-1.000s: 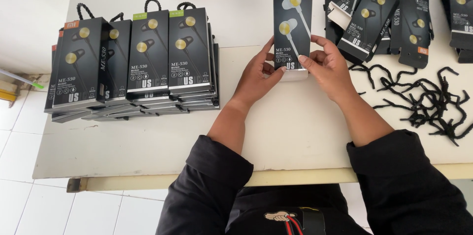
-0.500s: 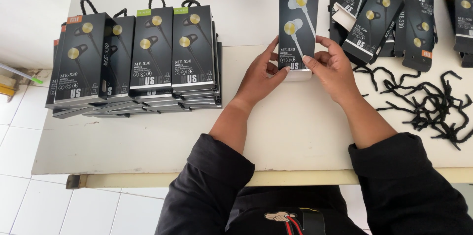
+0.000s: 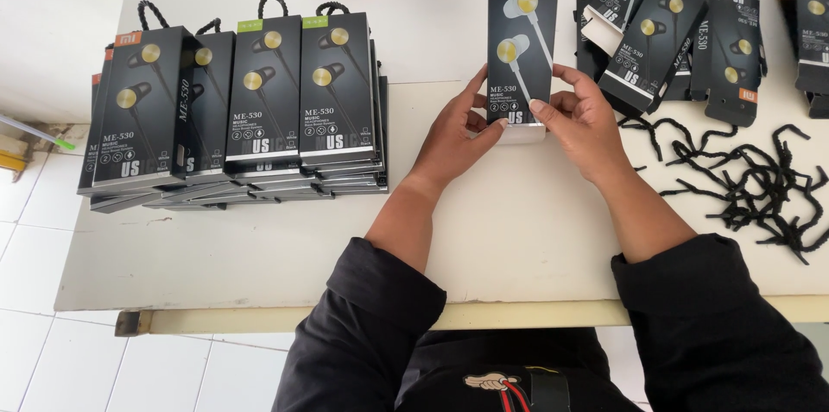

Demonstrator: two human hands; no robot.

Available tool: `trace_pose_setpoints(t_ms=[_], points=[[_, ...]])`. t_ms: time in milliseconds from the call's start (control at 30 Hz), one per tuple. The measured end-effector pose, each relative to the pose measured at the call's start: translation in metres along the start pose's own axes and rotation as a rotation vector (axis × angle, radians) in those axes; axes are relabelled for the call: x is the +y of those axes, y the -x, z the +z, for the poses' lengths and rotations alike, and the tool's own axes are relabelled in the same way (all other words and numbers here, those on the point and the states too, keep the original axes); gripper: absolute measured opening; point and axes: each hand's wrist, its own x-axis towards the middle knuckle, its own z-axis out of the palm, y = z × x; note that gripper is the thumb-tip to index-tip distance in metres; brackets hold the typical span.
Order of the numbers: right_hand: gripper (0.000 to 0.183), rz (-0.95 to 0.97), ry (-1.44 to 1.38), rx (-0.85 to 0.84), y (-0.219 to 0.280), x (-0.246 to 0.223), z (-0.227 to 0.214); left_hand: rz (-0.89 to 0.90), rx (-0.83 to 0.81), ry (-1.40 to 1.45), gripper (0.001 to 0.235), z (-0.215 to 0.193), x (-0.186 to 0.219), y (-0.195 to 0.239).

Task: The person assembles small black cardboard boxes for Xiaomi ME-530 earphones. They fold the flaps, tuck the bottom panel to form the base, and then fold and secure the top flaps to close each box. The person repeats this process for multiple boxes, placing each finished box into a stack on the left side of the table.

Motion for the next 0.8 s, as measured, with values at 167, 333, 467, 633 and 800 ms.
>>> trace_pose_setpoints(t_ms=[167, 333, 467, 633, 800], points=[[0.048, 0.001, -0.003, -0.001, -0.001, 0.005, -0.001, -0.011, -0.001, -0.002, 0.077, 0.000, 0.004, 0.001], [0.046, 0.008, -0.032, 0.034, 0.000, 0.006, 0.002, -0.013, -0.004, -0.009, 0.077, -0.001, 0.007, 0.001], [0.039, 0.008, -0.068, 0.079, -0.005, 0.012, -0.002, -0.007, -0.007, -0.026, 0.077, -0.002, 0.002, -0.002], [0.039, 0.003, -0.093, 0.084, -0.006, 0.018, -0.004, -0.026, -0.014, -0.025, 0.077, -0.001, 0.004, -0.003], [0.039, -0.002, -0.082, 0.081, -0.003, 0.011, -0.001, -0.016, -0.011, -0.022, 0.076, -0.002, 0.003, -0.003]])
